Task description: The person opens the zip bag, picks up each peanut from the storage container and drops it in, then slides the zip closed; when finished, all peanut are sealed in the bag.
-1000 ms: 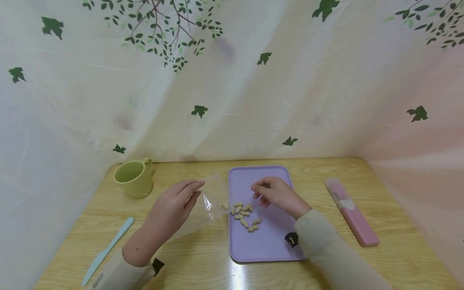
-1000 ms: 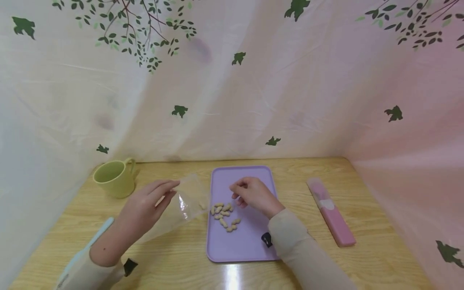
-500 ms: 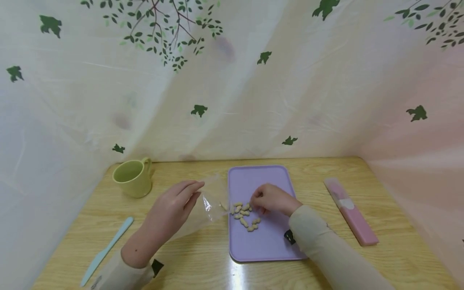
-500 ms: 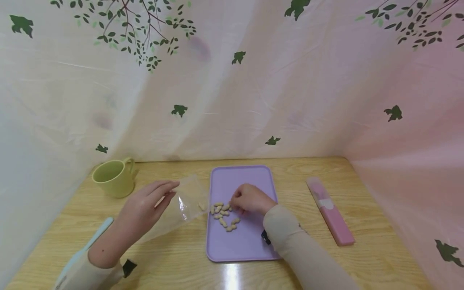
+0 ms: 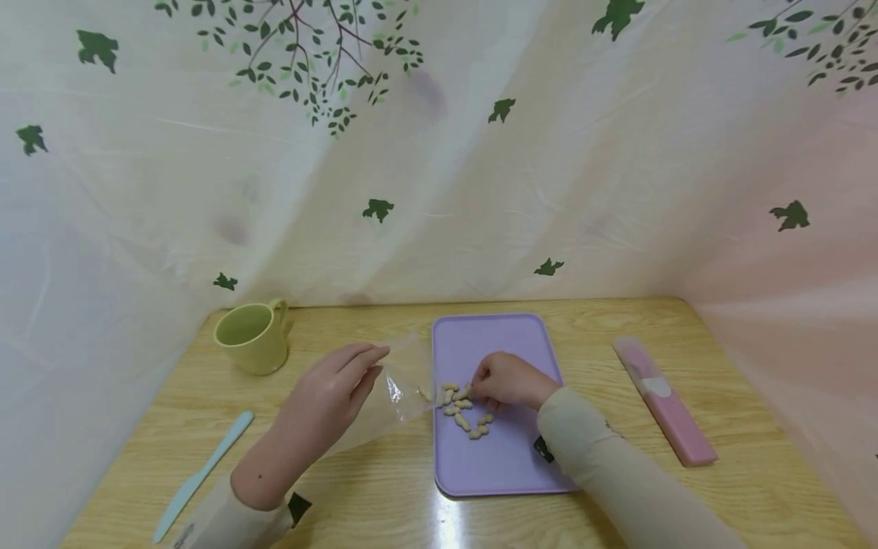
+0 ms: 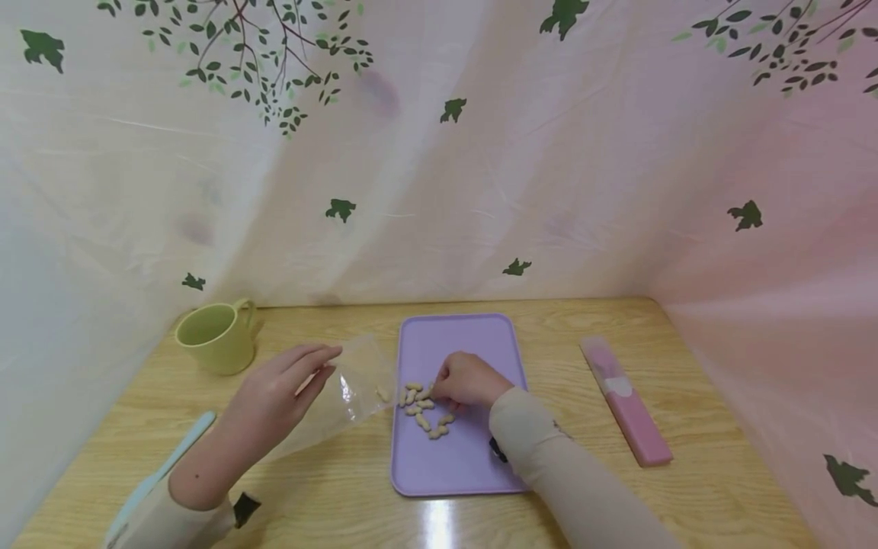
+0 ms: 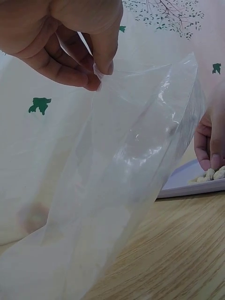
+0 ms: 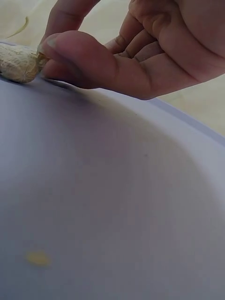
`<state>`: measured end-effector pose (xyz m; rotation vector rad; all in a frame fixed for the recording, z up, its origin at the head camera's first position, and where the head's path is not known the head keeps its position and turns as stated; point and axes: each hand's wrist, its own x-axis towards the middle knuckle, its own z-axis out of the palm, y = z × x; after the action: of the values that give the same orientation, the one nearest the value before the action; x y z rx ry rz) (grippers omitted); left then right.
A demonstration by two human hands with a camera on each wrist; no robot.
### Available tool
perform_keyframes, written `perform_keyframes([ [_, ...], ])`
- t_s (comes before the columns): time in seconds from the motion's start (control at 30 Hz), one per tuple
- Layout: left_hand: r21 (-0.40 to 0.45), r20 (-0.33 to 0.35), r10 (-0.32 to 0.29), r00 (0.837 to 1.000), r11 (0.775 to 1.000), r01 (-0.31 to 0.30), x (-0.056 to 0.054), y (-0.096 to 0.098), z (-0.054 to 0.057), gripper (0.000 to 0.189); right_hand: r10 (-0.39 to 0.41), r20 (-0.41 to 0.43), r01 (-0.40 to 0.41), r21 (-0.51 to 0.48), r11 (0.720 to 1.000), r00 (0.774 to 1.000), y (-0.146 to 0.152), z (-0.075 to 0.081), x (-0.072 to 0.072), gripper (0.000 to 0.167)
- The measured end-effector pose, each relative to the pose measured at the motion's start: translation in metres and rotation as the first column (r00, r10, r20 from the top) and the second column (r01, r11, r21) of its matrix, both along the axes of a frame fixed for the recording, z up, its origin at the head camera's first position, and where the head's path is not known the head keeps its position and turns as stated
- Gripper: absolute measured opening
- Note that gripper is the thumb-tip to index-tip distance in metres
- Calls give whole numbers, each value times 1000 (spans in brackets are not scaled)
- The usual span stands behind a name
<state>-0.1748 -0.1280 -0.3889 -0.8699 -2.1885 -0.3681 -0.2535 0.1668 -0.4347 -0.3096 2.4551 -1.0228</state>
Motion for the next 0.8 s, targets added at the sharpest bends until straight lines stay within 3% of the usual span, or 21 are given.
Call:
perform_keyframes([
  [0.4, 5, 0, -12, 1000, 1000, 12, 1, 2, 0, 39, 3, 4, -4, 57, 998, 1000, -7, 2, -3, 16],
  [0.8, 4, -1, -9, 1000, 1000, 9, 1, 3, 0, 39, -3, 13, 2, 53, 999, 1000, -8, 3, -2, 17],
])
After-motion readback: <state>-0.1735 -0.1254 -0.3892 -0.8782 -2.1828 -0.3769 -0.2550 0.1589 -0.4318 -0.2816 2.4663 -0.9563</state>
